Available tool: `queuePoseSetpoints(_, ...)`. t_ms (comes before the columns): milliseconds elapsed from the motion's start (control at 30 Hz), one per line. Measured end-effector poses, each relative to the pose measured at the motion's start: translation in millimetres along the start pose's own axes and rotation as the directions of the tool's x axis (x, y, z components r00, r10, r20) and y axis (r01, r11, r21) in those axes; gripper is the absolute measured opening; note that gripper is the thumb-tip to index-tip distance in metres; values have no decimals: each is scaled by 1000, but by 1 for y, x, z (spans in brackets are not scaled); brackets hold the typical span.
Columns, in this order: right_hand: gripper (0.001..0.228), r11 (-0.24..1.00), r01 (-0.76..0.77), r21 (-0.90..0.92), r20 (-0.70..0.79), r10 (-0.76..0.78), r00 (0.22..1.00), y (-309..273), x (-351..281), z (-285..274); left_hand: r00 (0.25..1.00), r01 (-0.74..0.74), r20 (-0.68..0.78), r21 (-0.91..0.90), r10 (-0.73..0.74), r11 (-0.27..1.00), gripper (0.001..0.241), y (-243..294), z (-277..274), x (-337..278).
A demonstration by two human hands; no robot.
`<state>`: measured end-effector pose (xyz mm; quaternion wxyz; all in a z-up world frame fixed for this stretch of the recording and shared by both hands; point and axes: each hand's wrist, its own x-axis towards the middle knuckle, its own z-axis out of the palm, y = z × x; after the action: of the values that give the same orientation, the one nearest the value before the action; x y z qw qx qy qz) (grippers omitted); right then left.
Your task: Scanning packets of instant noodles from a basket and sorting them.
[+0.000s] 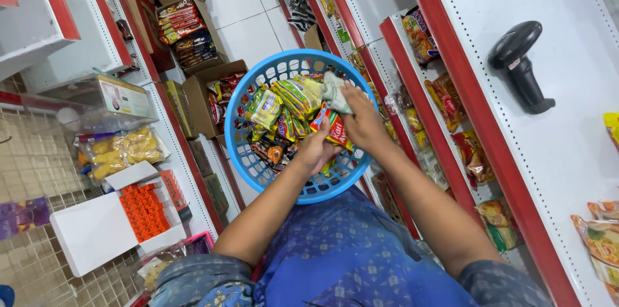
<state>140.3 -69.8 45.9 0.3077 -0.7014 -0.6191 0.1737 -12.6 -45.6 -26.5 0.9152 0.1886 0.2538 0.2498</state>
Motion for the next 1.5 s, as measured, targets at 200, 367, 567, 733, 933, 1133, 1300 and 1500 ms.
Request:
queuePoseSetpoints(200,60,997,45,66,99,-52,994,-34,-51,6,985,-100,90,-384,145,918,105,-2,-19,12)
queuePoseSetpoints(367,46,912,-71,404,156,8,988,-2,-116,-8,992,-125,-1,-242,128,962,81,26,0,4)
queuePoseSetpoints(567,36,680,-160,715,-164,385,908,25,-124,-42,997,-21,62,-415,51,910,61,-27,-10,8)
queuePoseSetpoints(733,41,679,-28,734,-209,265,941,16,-104,-63,998,23,67,-262,-6,965,60,-88,50,-6)
queuePoseSetpoints(933,51,915,67,398,-168,1,986,-1,-86,-80,983,-157,-70,187,172,970,82,-95,98,-26)
queuePoseSetpoints(1133,58,983,167,76,150,-177,973,-13,-109,-74,947,-320,-69,-113,314,941,73,-72,56,-16)
queuePoseSetpoints(1300,53,975,162,151,329,-204,922,-16,-121,-83,949,-298,-170,-210,265,931,75,-15,39,-34)
queuePoseSetpoints(1500,38,992,81,92,-165,-65,984,-13,-28,-136,955,-266,-176,-156,239,951,67,3,20,-38)
